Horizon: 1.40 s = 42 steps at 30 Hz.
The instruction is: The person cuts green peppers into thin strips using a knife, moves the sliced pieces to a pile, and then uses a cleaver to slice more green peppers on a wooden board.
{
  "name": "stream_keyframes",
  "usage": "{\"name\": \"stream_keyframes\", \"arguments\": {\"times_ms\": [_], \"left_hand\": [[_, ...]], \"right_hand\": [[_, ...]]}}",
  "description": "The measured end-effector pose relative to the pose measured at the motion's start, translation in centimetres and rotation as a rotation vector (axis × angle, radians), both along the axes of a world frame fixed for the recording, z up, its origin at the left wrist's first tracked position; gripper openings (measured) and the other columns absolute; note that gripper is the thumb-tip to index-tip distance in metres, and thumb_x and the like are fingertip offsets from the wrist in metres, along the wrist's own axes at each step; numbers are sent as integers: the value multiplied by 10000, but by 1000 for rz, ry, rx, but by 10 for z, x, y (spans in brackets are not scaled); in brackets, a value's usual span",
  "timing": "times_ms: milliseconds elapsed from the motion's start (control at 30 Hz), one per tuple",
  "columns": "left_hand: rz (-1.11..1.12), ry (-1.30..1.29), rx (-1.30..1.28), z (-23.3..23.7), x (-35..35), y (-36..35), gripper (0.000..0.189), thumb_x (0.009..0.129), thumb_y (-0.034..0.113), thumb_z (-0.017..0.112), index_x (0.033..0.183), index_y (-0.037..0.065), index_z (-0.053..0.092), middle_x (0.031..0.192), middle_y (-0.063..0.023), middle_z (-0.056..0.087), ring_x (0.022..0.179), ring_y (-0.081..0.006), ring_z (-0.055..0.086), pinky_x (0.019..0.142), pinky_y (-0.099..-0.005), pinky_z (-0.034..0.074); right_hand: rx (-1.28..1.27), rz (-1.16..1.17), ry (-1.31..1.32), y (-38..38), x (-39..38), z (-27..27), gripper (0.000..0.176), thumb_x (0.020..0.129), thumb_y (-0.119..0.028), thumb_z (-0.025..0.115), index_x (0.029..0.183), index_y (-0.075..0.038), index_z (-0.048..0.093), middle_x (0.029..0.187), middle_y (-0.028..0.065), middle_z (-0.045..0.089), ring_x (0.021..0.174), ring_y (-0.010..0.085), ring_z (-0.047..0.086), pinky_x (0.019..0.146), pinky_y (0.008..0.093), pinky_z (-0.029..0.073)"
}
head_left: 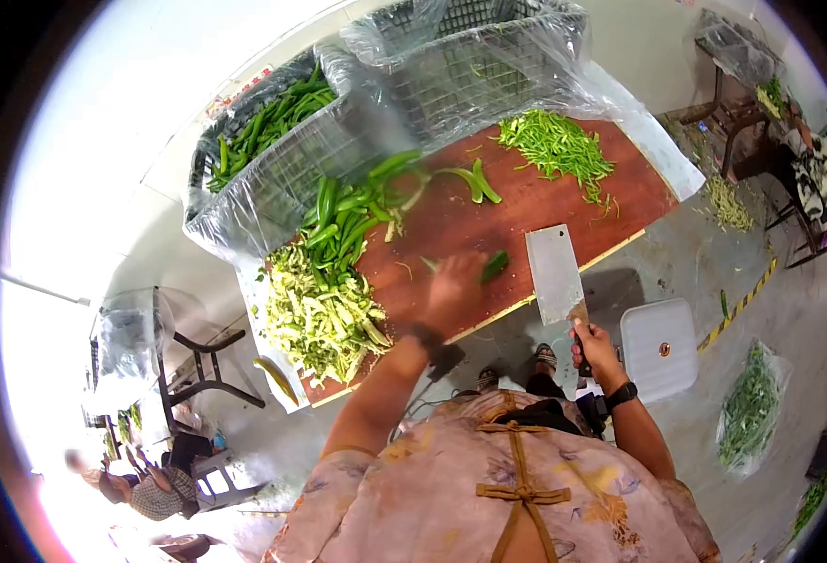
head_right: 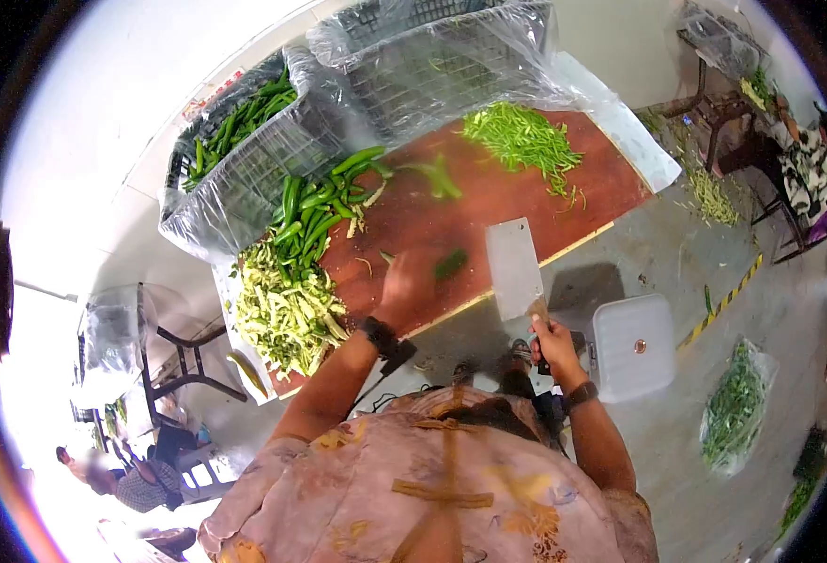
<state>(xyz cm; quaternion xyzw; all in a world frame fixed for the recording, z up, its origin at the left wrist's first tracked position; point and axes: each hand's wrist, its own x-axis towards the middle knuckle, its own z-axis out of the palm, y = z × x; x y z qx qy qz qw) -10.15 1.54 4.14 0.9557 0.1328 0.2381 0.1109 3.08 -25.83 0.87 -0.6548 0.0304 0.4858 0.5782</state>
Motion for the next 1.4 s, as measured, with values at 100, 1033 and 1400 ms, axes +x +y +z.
{"name": "stream_keyframes", "arguments": {"times_ms": [100, 1033, 1400], "left_hand": [[-53, 134, -49, -23, 17, -14, 502, 740, 165, 611, 1200, -3, 502, 1187, -140, 545, 1121, -309, 499, 963, -459, 370], [-180, 247, -72, -10, 4, -19, 611, 737, 179, 607, 1303, 36, 427, 1273, -139, 462, 1201, -314, 415, 1015, -456, 286], [-213, 211, -100, -14, 3, -17, 609, 749, 198, 599, 1309, 42, 416, 1354, -123, 409, 1297, -330, 330, 1033, -495, 247]], "right_hand": [[37, 0, 24, 2, -5, 1, 341, 927, -409, 547, 848, -80, 503, 524, -6, 432, 399, 98, 391, 386, 261, 332], [151, 126, 196, -4, -19, -12, 357, 929, -407, 533, 783, -88, 467, 542, -5, 422, 416, 91, 380, 403, 261, 330], [81, 153, 54, -10, -34, -4, 355, 928, -378, 546, 756, -81, 457, 533, 2, 437, 405, 106, 409, 393, 268, 351]]}}
